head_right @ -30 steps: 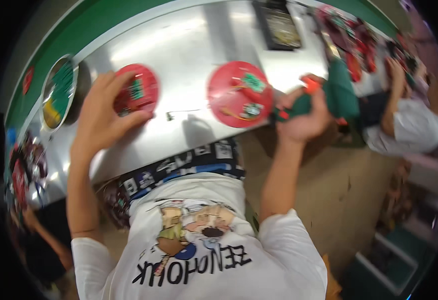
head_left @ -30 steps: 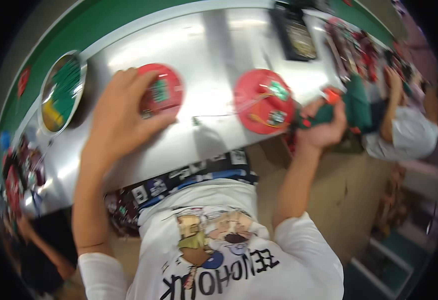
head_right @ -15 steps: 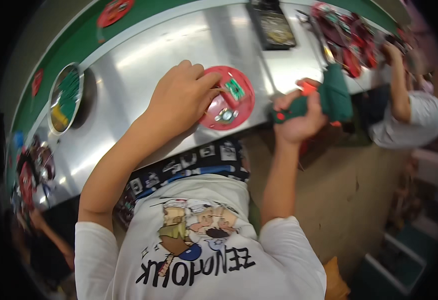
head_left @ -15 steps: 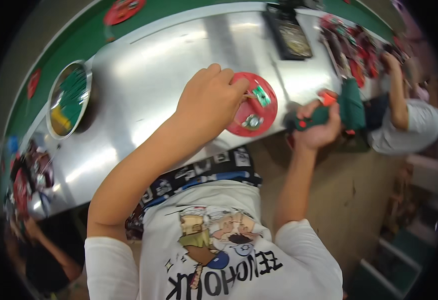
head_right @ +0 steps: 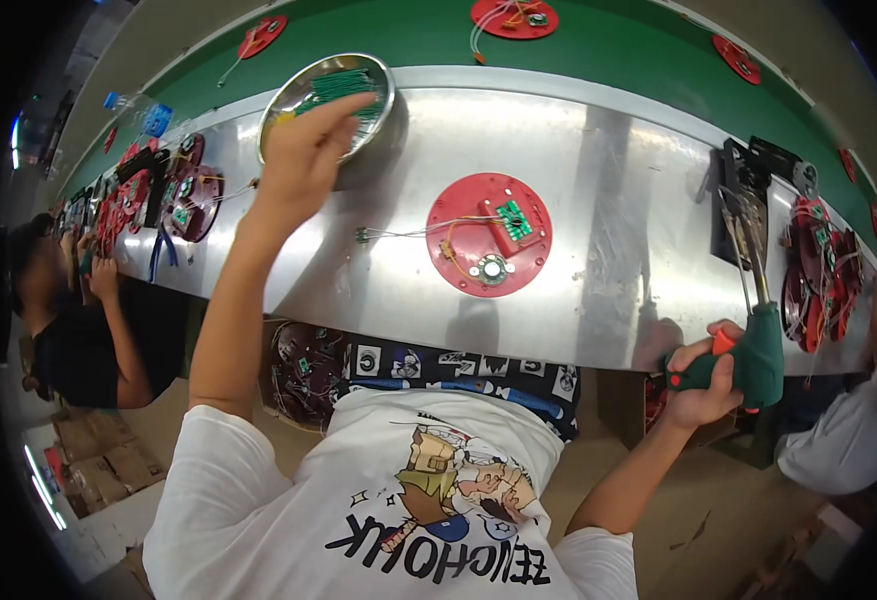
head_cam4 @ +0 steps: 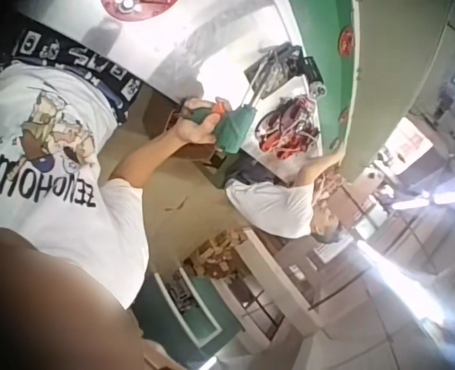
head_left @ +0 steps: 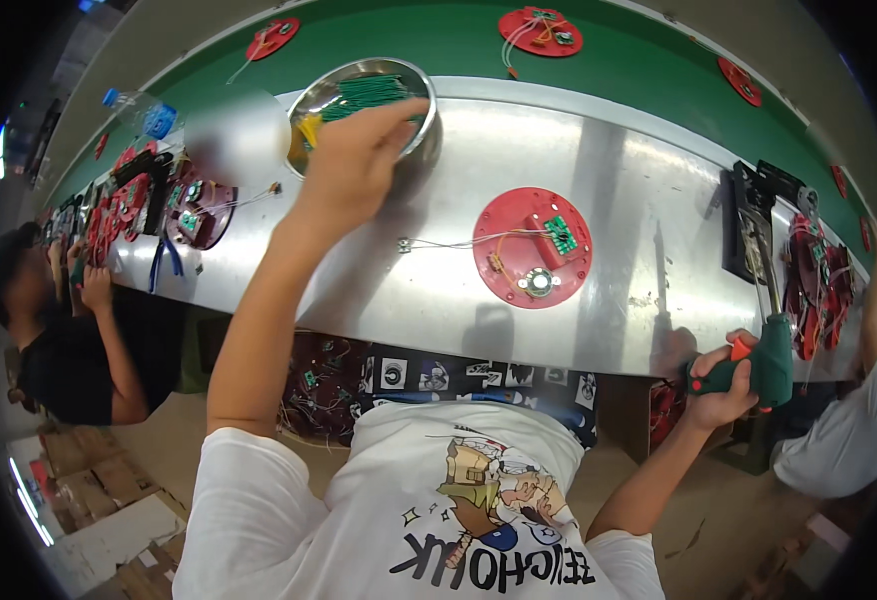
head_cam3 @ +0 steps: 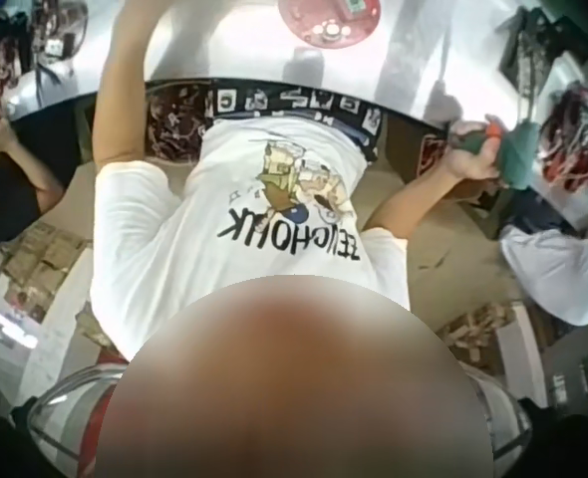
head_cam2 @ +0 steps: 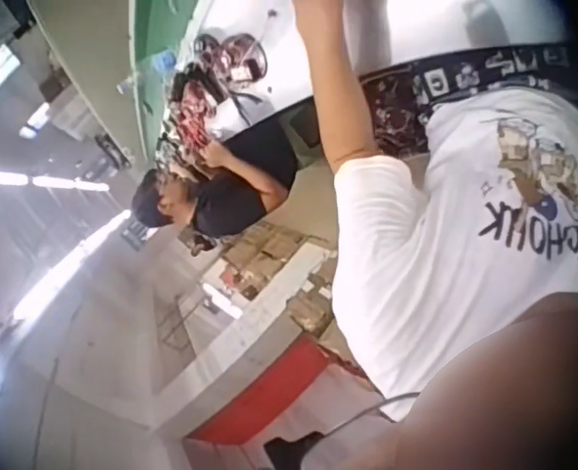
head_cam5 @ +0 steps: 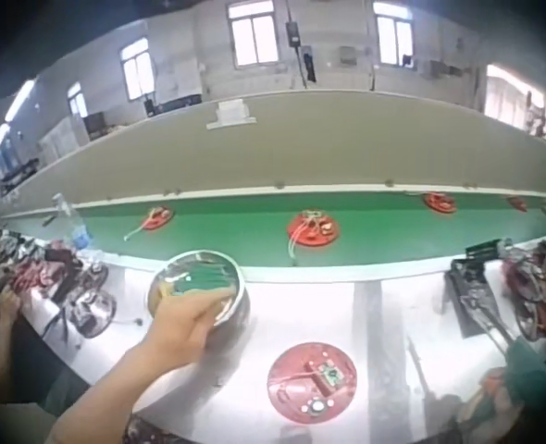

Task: Soldering wires and components onto small circular circuit boards at an assembly line workstation.

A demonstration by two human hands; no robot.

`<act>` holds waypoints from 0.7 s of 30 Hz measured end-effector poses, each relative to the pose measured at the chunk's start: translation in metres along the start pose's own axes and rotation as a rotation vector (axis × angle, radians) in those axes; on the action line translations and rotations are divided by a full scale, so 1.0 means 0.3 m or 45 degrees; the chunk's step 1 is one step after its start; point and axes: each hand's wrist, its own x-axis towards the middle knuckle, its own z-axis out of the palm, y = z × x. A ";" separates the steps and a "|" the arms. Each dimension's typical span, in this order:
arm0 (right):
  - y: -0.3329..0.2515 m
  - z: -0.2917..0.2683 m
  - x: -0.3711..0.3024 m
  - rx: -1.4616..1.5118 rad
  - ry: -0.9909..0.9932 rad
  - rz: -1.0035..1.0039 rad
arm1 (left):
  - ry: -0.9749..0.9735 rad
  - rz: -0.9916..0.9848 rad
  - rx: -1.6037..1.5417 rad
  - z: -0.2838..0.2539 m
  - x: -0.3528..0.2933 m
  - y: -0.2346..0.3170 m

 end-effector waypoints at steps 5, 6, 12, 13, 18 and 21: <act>-0.015 0.087 -0.044 0.129 -0.165 0.119 | 0.039 -0.363 -0.411 0.017 -0.035 0.173; -0.021 0.106 -0.062 0.102 -0.218 0.152 | 0.013 -0.284 -0.278 0.037 -0.034 0.220; -0.018 0.154 -0.151 -0.020 -0.495 0.217 | 0.146 0.039 -0.135 0.250 -0.085 0.321; -0.017 0.153 -0.163 -0.098 -0.556 0.196 | 0.173 0.043 -0.078 0.275 -0.099 0.318; -0.037 0.163 -0.151 -0.251 -0.595 0.240 | 0.229 -0.038 0.004 0.328 -0.146 0.324; -0.044 0.178 -0.141 -0.176 -0.567 0.276 | 0.255 -0.003 -0.003 0.337 -0.146 0.321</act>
